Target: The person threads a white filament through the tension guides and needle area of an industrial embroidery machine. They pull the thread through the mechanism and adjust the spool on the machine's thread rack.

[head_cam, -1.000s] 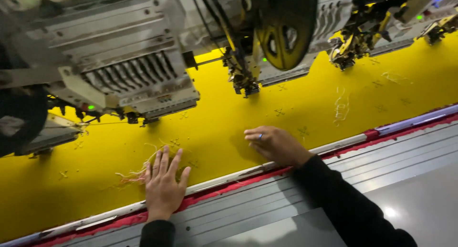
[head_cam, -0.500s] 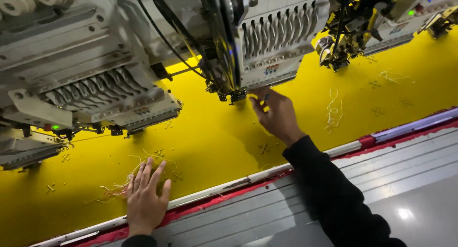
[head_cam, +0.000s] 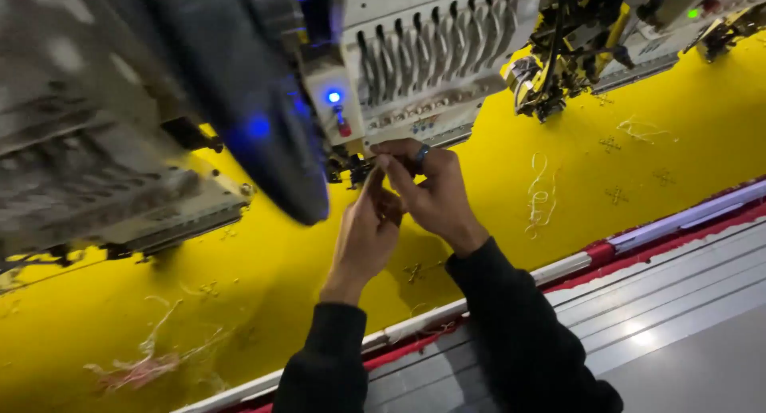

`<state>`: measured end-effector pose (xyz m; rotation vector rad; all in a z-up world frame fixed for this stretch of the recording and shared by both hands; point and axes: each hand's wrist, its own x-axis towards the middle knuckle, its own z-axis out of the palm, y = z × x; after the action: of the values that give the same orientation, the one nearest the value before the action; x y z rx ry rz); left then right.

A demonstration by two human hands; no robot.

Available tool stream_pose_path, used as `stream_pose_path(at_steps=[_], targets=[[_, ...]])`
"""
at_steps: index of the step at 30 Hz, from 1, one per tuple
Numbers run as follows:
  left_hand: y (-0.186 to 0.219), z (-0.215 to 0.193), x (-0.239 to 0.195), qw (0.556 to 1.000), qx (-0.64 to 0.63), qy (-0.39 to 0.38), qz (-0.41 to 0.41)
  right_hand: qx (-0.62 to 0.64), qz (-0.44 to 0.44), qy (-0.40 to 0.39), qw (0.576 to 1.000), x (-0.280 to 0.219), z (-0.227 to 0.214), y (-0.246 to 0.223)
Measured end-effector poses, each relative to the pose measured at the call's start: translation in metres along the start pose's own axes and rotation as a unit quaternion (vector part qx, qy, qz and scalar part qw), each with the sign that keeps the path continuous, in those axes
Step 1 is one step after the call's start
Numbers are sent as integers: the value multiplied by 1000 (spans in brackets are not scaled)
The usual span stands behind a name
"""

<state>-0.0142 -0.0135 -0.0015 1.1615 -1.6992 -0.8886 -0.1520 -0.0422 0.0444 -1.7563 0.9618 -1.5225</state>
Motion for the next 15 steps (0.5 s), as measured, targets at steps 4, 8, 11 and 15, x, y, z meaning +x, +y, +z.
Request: stream_pose_path(at_steps=[4,8,11,15], targets=[[-56,32,17,997,-72,-23,-6,-19,5,7,1000,-2,-6,26],[-52,32,13,985,-157,-8,-70,-20,-5,11,1000,-4,-14,34],[-32,8,4,969,-221,4,-115,-24,-12,-2,1000,-7,-15,32],[-58,-17,-1,983,-147,47,-104,-38,-21,-41,998,-1,-9,23]])
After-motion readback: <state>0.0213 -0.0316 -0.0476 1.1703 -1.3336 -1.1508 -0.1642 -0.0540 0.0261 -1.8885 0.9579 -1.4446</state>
